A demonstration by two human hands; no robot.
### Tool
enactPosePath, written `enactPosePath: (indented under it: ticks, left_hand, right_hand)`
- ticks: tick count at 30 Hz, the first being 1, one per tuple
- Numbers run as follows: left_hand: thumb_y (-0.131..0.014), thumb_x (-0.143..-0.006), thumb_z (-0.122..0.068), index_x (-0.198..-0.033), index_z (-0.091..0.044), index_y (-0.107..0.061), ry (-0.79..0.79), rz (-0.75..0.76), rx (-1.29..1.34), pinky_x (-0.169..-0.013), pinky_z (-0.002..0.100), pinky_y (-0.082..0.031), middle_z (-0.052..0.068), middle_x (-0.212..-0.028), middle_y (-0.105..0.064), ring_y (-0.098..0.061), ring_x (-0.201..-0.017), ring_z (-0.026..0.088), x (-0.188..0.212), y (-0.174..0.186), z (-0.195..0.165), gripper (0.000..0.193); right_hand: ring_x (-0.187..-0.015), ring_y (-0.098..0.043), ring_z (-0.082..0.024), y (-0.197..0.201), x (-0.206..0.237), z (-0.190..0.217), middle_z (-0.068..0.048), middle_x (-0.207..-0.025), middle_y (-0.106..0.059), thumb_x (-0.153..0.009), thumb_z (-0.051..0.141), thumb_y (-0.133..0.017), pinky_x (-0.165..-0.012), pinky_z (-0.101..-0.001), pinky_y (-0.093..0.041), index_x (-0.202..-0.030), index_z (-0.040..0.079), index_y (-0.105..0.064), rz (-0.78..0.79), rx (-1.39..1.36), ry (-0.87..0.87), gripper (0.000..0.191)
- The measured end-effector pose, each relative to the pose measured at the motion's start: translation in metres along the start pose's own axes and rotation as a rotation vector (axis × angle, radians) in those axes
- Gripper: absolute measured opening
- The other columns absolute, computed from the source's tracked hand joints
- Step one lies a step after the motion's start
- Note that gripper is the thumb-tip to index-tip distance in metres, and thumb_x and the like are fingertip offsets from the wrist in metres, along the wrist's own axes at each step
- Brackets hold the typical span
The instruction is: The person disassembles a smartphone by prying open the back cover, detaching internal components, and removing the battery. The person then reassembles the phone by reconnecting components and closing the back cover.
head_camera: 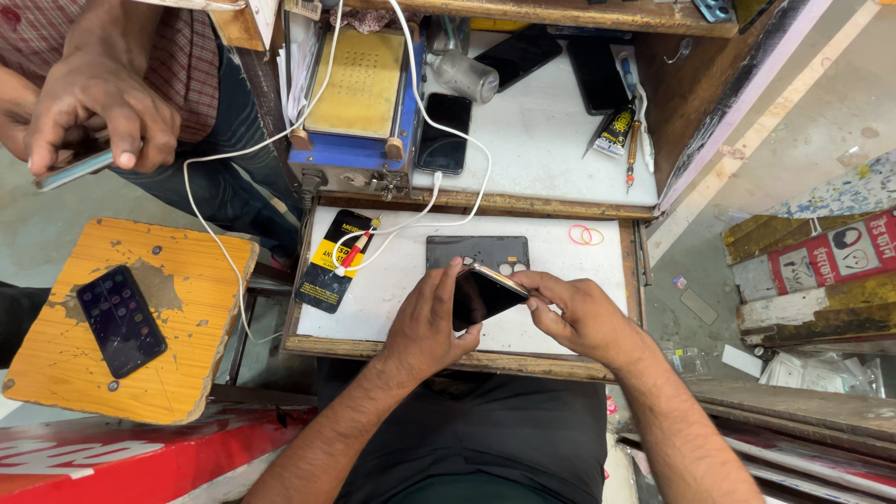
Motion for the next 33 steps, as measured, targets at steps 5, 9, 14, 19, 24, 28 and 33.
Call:
enactPosePath:
  ticks: [5,9,14,19,24,28,33]
  left_hand:
    - [-0.089,-0.073,-0.012,-0.159,-0.009,-0.013,-0.026,-0.005,0.014,-0.085,0.044,-0.059,0.019,-0.121,-0.051,-0.063,-0.102,0.034,0.001,-0.002,-0.006,0.115]
    - [-0.09,-0.071,-0.013,-0.158,-0.01,-0.017,-0.089,-0.028,-0.05,-0.086,0.044,-0.058,0.017,-0.12,-0.051,-0.062,-0.102,0.033,0.0,0.003,-0.009,0.114]
    - [-0.089,-0.069,-0.013,-0.158,-0.012,-0.018,-0.128,0.017,-0.081,-0.086,0.043,-0.056,0.015,-0.118,-0.051,-0.061,-0.102,0.031,0.0,0.011,-0.008,0.114]
    - [-0.09,-0.072,-0.013,-0.159,-0.015,-0.017,-0.166,0.045,-0.078,-0.086,0.043,-0.055,0.012,-0.116,-0.05,-0.06,-0.101,0.029,0.001,0.016,-0.01,0.113]
    - [-0.085,-0.069,-0.005,-0.159,-0.018,-0.022,-0.199,0.105,-0.119,-0.083,0.044,-0.052,0.01,-0.115,-0.052,-0.06,-0.099,0.028,0.005,0.017,-0.003,0.111]
    - [-0.084,-0.07,-0.004,-0.159,-0.024,-0.026,-0.241,0.186,-0.17,-0.079,0.042,-0.048,0.006,-0.111,-0.052,-0.059,-0.095,0.025,0.005,0.008,0.002,0.109]
    - [-0.087,-0.071,-0.012,-0.161,-0.018,-0.02,-0.251,0.182,0.034,-0.086,0.046,-0.051,0.013,-0.115,-0.052,-0.058,-0.099,0.031,-0.001,-0.002,-0.012,0.112]
  right_hand:
    - [-0.053,-0.066,-0.023,0.002,0.011,-0.006,-0.01,-0.062,-0.065,-0.094,0.016,-0.062,-0.056,-0.0357,-0.053,-0.129,0.012,-0.064,0.032,0.017,-0.033,0.035]
    - [-0.056,-0.07,-0.025,0.004,0.015,-0.008,-0.01,-0.064,-0.068,-0.094,0.018,-0.063,-0.057,-0.0369,-0.055,-0.13,0.013,-0.064,0.065,0.048,-0.043,0.036]
    - [-0.059,-0.073,-0.027,0.004,0.018,-0.004,-0.011,-0.07,-0.073,-0.093,0.018,-0.063,-0.059,-0.0387,-0.057,-0.13,0.014,-0.064,0.083,0.085,-0.064,0.037]
    - [-0.067,-0.078,-0.026,0.001,0.02,0.002,-0.011,-0.083,-0.079,-0.093,0.017,-0.064,-0.065,-0.0367,-0.061,-0.129,0.013,-0.064,0.117,0.062,-0.037,0.036]
    - [-0.088,-0.08,-0.028,0.0,0.019,0.002,-0.013,-0.102,-0.08,-0.089,0.011,-0.065,-0.079,-0.0371,-0.063,-0.131,0.009,-0.062,0.179,0.017,0.046,0.042]
    - [-0.088,-0.079,-0.029,-0.006,0.007,-0.003,-0.012,-0.101,-0.08,-0.09,0.01,-0.066,-0.08,-0.0384,-0.062,-0.126,0.009,-0.067,0.232,0.051,0.1,0.037]
    - [-0.078,-0.075,-0.029,-0.019,-0.013,-0.028,-0.013,-0.089,-0.078,-0.089,0.009,-0.066,-0.074,-0.0381,-0.06,-0.123,0.01,-0.071,0.26,0.061,0.029,0.034]
Point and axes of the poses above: each hand's wrist, its own x-axis away from the middle knuckle, its own y-axis out of the back of the hand, z = x × y, the point moved 6 cm from there along -x, towards the middle knuckle
